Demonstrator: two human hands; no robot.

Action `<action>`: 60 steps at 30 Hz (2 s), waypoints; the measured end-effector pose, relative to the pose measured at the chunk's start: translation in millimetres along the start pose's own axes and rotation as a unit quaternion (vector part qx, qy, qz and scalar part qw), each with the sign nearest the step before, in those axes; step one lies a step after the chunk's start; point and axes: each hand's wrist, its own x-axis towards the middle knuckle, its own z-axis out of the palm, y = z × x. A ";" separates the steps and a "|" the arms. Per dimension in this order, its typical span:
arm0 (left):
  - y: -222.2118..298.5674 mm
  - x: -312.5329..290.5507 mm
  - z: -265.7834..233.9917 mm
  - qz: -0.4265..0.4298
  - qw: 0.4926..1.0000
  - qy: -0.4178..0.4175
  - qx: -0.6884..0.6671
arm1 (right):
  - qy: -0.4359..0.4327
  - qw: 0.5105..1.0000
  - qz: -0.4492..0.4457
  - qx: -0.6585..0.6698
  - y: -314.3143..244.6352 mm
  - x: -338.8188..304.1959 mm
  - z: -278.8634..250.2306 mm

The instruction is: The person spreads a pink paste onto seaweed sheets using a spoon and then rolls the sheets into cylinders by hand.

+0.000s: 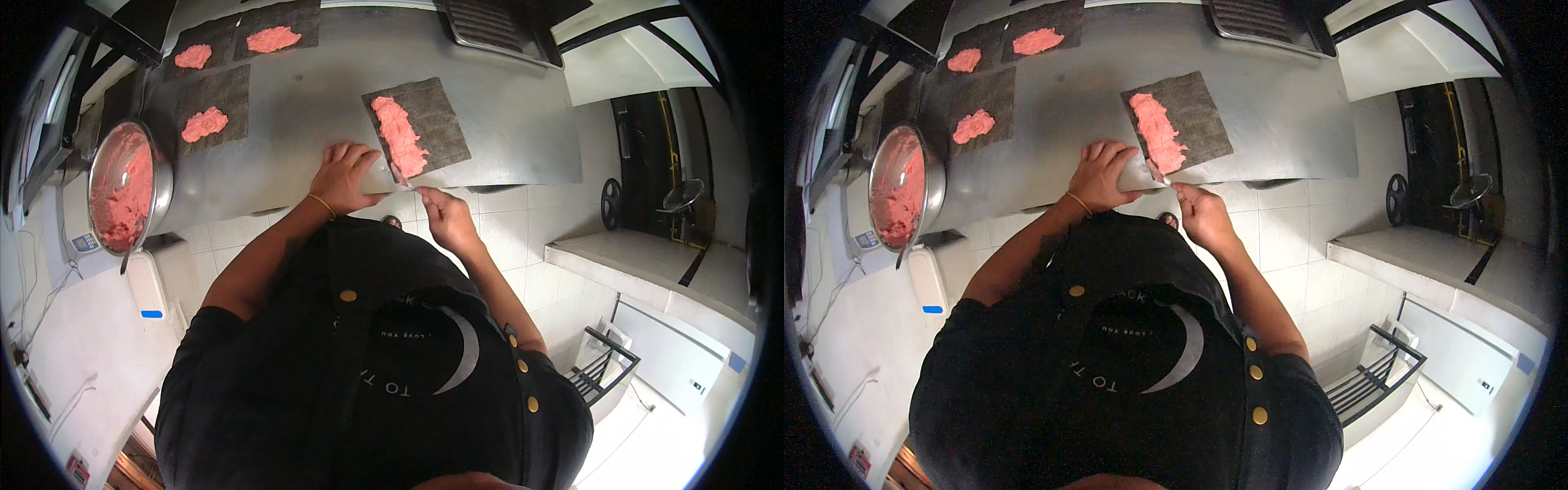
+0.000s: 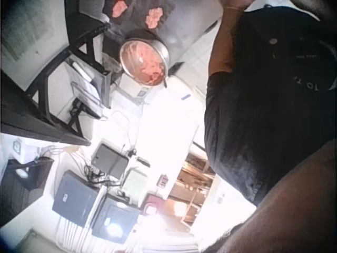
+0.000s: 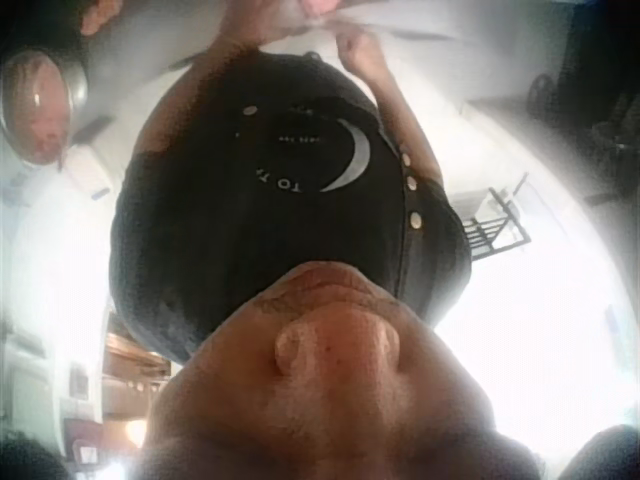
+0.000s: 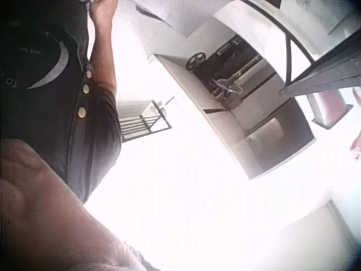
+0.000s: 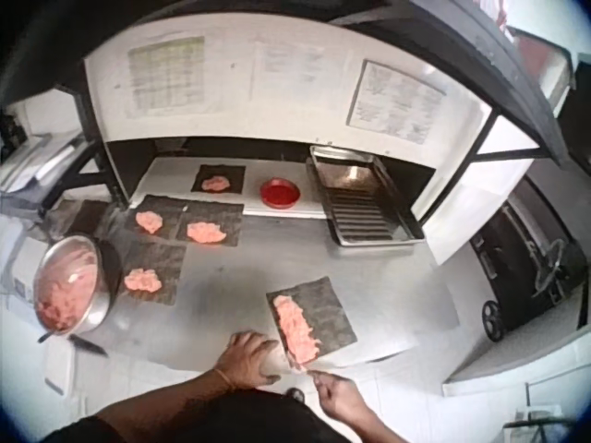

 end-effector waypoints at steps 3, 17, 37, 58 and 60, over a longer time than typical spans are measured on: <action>-3.3 -1.2 1.8 0.000 1.000 0.001 -0.010 | 0.027 0.999 0.032 0.008 -12.8 -1.2 -4.2; -12.4 -1.7 0.3 0.002 0.995 0.042 -0.090 | 0.027 0.999 0.025 0.017 -21.3 -1.5 17.0; -3.6 -5.3 -0.4 0.044 0.999 -0.008 0.019 | 0.014 0.967 -0.067 -0.245 -13.8 13.4 -46.4; 47.9 -12.2 21.7 -0.099 0.984 0.077 0.123 | -0.080 0.918 -0.368 -0.124 22.9 235.3 -81.5; 63.3 -16.9 33.5 -0.155 0.971 0.079 0.164 | -0.183 0.901 -0.372 -0.131 24.6 232.2 -91.0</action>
